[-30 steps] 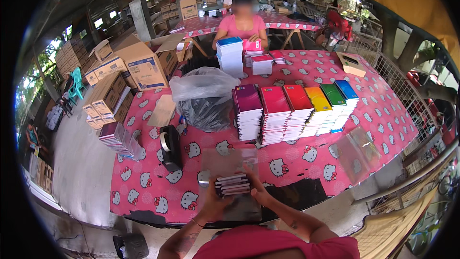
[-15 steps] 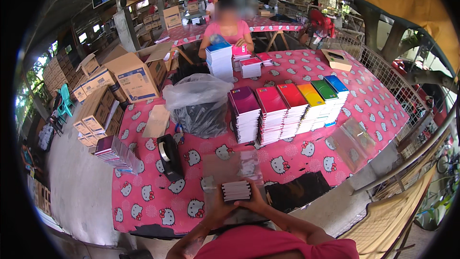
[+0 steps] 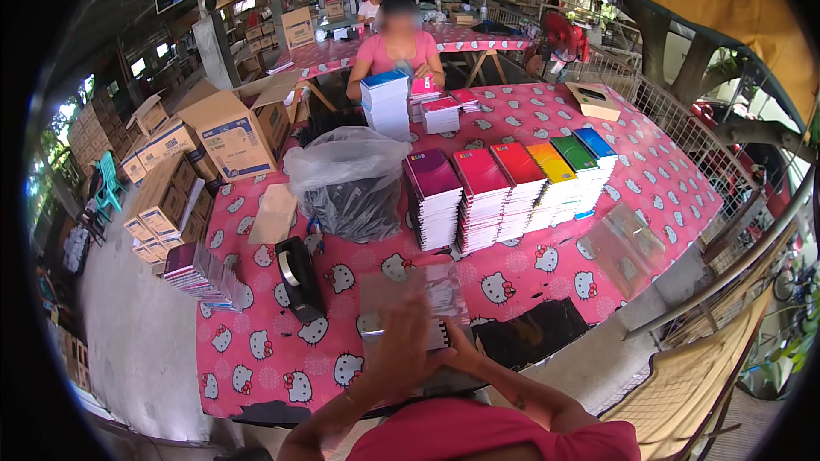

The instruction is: The person places stacks of notebooks into plastic sleeves and applies tape to seal them.

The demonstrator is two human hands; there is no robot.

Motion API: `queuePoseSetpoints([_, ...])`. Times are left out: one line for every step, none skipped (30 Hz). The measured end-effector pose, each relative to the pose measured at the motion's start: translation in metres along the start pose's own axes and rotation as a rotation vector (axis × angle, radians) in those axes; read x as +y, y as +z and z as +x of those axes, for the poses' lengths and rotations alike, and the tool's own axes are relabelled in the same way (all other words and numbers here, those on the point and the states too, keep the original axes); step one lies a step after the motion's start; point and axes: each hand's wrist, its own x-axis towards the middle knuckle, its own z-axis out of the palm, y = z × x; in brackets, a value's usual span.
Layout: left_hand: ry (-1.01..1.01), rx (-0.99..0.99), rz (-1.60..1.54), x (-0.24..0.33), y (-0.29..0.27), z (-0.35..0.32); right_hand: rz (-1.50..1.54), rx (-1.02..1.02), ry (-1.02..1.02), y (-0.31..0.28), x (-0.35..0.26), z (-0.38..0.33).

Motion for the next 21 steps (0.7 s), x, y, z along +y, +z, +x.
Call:
queuePoseSetpoints([0.05, -0.116, 0.099, 0.003, 0.007, 0.001, -0.06, 0.009, -0.057, 0.0, -0.003, -0.001])
queuePoseSetpoints([0.03, -0.072, 0.101, 0.005, 0.01, -0.001, -0.121, 0.018, -0.114, 0.0, -0.006, -0.002])
queuePoseSetpoints([0.02, -0.028, 0.107, 0.008, 0.005, 0.002, -0.125, 0.022, -0.139, -0.001, -0.007, -0.001])
queuePoseSetpoints([0.009, 0.016, 0.114, 0.01, 0.002, 0.004, -0.13, 0.023, -0.16, -0.001, -0.009, -0.001])
queuePoseSetpoints([-0.018, -0.022, 0.137, 0.006, 0.001, 0.007, -0.08, 0.012, -0.142, -0.001, -0.009, -0.001])
queuePoseSetpoints([-0.05, -0.063, 0.154, 0.001, 0.002, 0.007, -0.03, -0.001, -0.117, -0.001, -0.006, -0.004])
queuePoseSetpoints([-0.081, -0.104, 0.171, -0.005, 0.005, 0.007, -0.028, -0.004, -0.057, -0.001, -0.003, -0.004])
queuePoseSetpoints([-0.096, -0.134, 0.156, -0.009, 0.007, 0.007, -0.027, -0.007, 0.002, -0.003, 0.0, -0.003])
queuePoseSetpoints([-0.115, -0.166, 0.142, -0.013, 0.011, 0.006, -0.022, -0.013, 0.064, -0.001, -0.004, -0.002])
queuePoseSetpoints([-0.135, -0.198, 0.128, -0.018, 0.013, 0.004, -0.043, -0.002, -0.01, 0.0, -0.008, -0.003])
queuePoseSetpoints([-0.182, -0.126, 0.095, -0.023, 0.014, 0.0, -0.064, 0.008, -0.084, 0.0, -0.012, -0.003])
queuePoseSetpoints([-0.225, -0.054, 0.062, -0.029, 0.012, -0.003, -0.086, 0.021, -0.157, 0.0, -0.02, -0.002])
queuePoseSetpoints([-0.271, 0.02, 0.031, -0.036, 0.011, -0.007, -0.18, 0.059, -0.148, -0.009, -0.015, 0.0])
queuePoseSetpoints([-0.498, 0.052, -0.044, -0.047, 0.011, -0.011, -0.274, 0.095, -0.139, -0.026, -0.007, 0.002])
queuePoseSetpoints([-0.726, 0.077, -0.125, -0.06, 0.014, -0.016, -0.369, 0.131, -0.12, -0.043, 0.001, 0.001])
queuePoseSetpoints([-0.82, 0.178, -0.311, -0.076, 0.013, -0.019, -0.615, 0.092, -0.09, -0.054, 0.003, 0.006])
queuePoseSetpoints([-0.912, 0.281, -0.493, -0.094, 0.015, -0.018, -0.858, 0.046, -0.061, -0.065, 0.003, 0.014])
queuePoseSetpoints([-0.946, 0.337, -0.613, -0.116, 0.028, -0.02, -1.024, -0.002, -0.052, -0.068, 0.006, 0.019])
queuePoseSetpoints([-0.976, 0.4, -0.725, -0.134, 0.04, -0.025, -1.185, -0.05, -0.052, -0.068, 0.008, 0.022])
queuePoseSetpoints([-1.026, 0.383, -0.709, -0.138, 0.046, -0.026, -1.2, -0.089, -0.012, -0.069, 0.007, 0.025])
queuePoseSetpoints([-1.069, 0.374, -0.694, -0.136, 0.053, -0.021, -1.22, -0.125, 0.019, -0.07, 0.003, 0.03])
